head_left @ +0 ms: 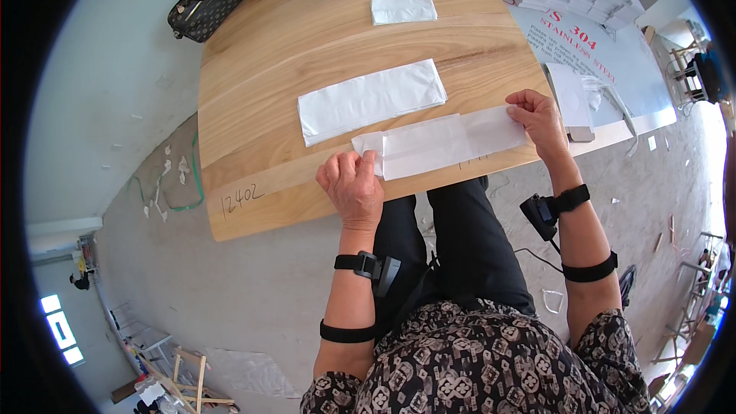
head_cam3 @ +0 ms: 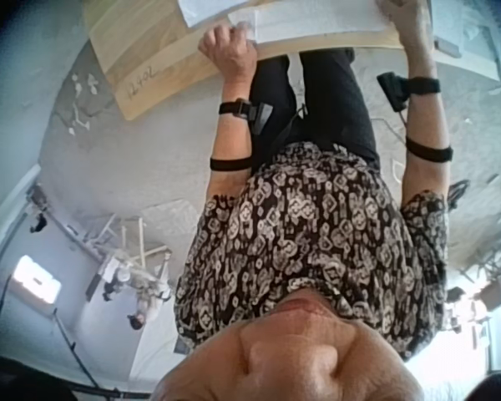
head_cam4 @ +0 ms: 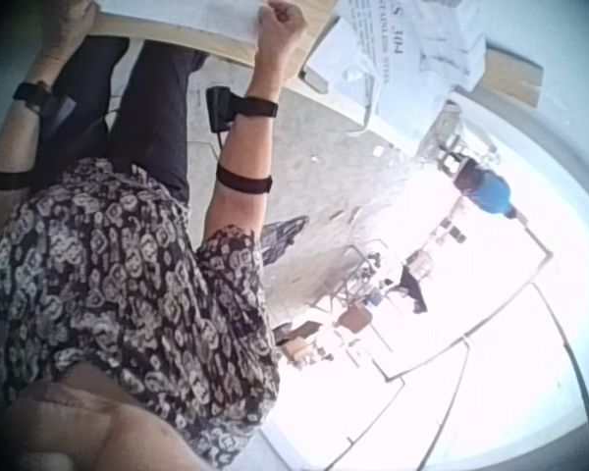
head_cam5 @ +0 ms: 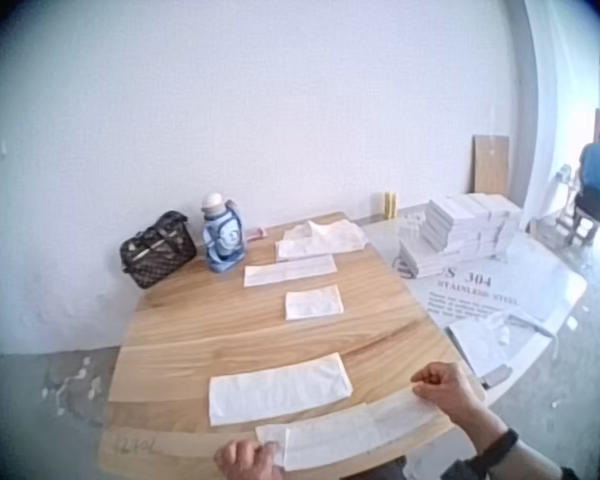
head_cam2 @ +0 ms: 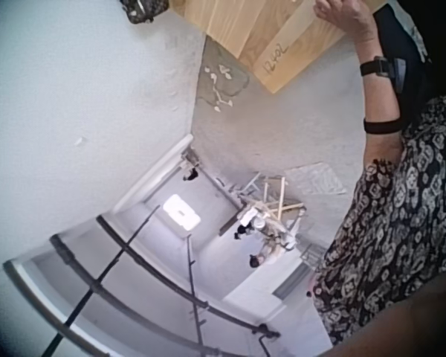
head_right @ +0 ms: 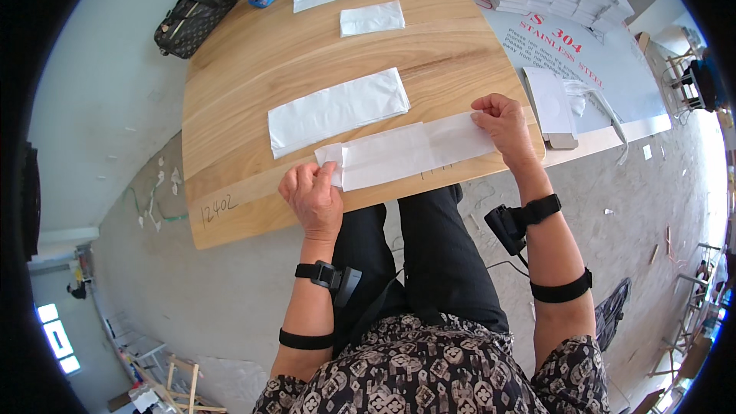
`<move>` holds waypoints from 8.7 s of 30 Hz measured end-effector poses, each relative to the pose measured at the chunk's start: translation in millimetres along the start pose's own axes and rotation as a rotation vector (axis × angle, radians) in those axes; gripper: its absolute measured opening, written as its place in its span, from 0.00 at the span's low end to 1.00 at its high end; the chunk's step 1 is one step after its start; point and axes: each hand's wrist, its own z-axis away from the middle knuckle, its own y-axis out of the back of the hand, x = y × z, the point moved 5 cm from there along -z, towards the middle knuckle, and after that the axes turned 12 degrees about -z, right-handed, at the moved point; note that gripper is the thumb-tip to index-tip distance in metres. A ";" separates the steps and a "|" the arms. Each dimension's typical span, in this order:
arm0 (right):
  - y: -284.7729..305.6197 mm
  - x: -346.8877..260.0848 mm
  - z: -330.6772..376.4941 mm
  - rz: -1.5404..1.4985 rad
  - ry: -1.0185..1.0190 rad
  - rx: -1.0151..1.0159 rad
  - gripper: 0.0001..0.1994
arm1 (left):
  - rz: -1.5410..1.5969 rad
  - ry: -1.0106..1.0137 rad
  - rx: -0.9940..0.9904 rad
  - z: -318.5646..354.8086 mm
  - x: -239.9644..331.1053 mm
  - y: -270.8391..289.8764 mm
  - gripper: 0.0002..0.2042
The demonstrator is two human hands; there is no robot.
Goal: The worker is folding and stacking white plastic strips on a wooden workbench.
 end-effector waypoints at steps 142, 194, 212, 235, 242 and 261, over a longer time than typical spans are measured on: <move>-115.0 -17.0 5.9 0.559 0.274 -0.200 0.04 | 0.128 0.001 -0.332 14.7 16.8 0.7 0.35; -139.1 -2.1 95.1 0.691 0.552 -0.479 0.35 | 0.337 -0.141 -0.461 -102.6 47.8 -93.3 0.06; -126.6 -11.8 -12.4 -0.139 -0.151 0.059 0.08 | 0.877 0.255 -0.534 -104.3 26.3 -97.2 0.04; -142.8 11.0 -26.9 -0.304 -0.259 0.094 0.06 | 1.119 0.550 -0.387 -94.9 12.9 -106.4 0.04; -135.6 -4.7 -26.1 -0.128 -0.043 0.199 0.12 | 1.185 0.602 -0.419 -93.9 13.0 -105.1 0.03; -151.2 12.3 -21.6 -0.685 -0.302 0.135 0.05 | 1.106 0.408 -0.403 -94.0 19.8 -102.8 0.02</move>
